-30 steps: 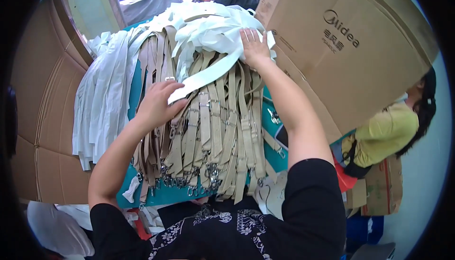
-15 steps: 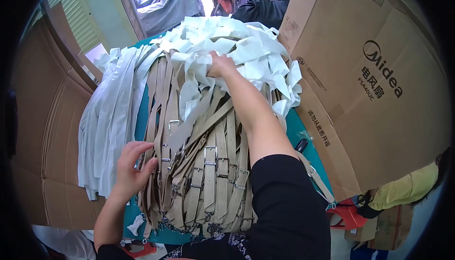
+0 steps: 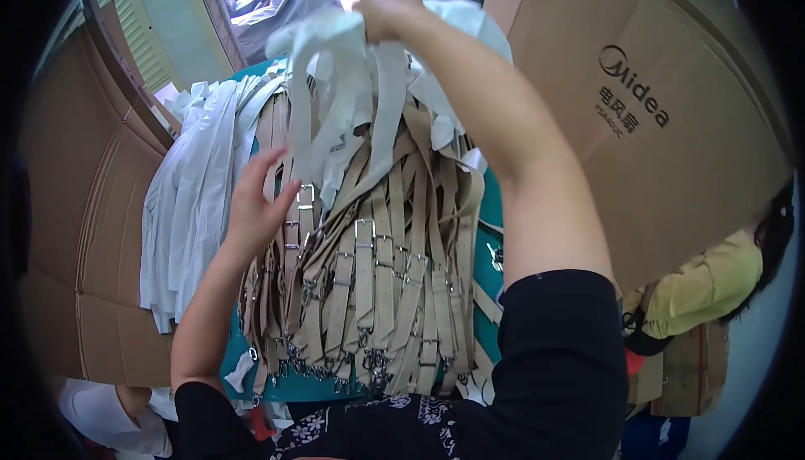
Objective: Fold and package beige straps into white cloth sleeves.
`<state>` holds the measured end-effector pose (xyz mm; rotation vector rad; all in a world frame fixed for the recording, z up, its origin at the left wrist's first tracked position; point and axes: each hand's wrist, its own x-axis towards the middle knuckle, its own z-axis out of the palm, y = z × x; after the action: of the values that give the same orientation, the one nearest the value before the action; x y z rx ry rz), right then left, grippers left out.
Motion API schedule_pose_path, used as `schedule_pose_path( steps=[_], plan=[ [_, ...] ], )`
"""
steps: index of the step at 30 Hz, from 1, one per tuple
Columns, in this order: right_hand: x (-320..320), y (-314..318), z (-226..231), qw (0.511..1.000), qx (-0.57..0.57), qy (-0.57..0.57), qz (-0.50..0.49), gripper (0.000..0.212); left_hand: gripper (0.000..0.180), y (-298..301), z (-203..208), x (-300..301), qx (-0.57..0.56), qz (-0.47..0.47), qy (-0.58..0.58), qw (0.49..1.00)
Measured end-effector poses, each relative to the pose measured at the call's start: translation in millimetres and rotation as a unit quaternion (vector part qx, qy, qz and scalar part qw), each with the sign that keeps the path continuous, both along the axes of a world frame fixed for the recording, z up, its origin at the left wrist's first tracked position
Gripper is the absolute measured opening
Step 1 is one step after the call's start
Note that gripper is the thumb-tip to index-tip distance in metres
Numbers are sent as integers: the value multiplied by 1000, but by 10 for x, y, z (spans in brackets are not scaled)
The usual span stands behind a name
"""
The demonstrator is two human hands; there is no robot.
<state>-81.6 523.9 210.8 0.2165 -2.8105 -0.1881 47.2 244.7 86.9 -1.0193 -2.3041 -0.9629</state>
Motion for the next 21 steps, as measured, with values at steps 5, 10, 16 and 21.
schedule_pose_path(
  steps=[5, 10, 16, 21],
  plan=[
    [1022, -349, 1030, 993, 19, 114, 23, 38, 65, 210, 264, -269, 81, 65, 68, 992],
    [1408, -398, 1631, 962, -24, 261, 72, 43, 99, 569, 664, -755, 78, 93, -36, 992],
    [1962, -462, 2136, 961, -120, 205, 139, 45, 124, 1285, 1288, -775, 105, 140, -21, 984],
    [1807, -40, 2233, 938, -59, 232, 252, 44, 68, 1546, 1300, -1212, 258, -24, -89, 962]
  ],
)
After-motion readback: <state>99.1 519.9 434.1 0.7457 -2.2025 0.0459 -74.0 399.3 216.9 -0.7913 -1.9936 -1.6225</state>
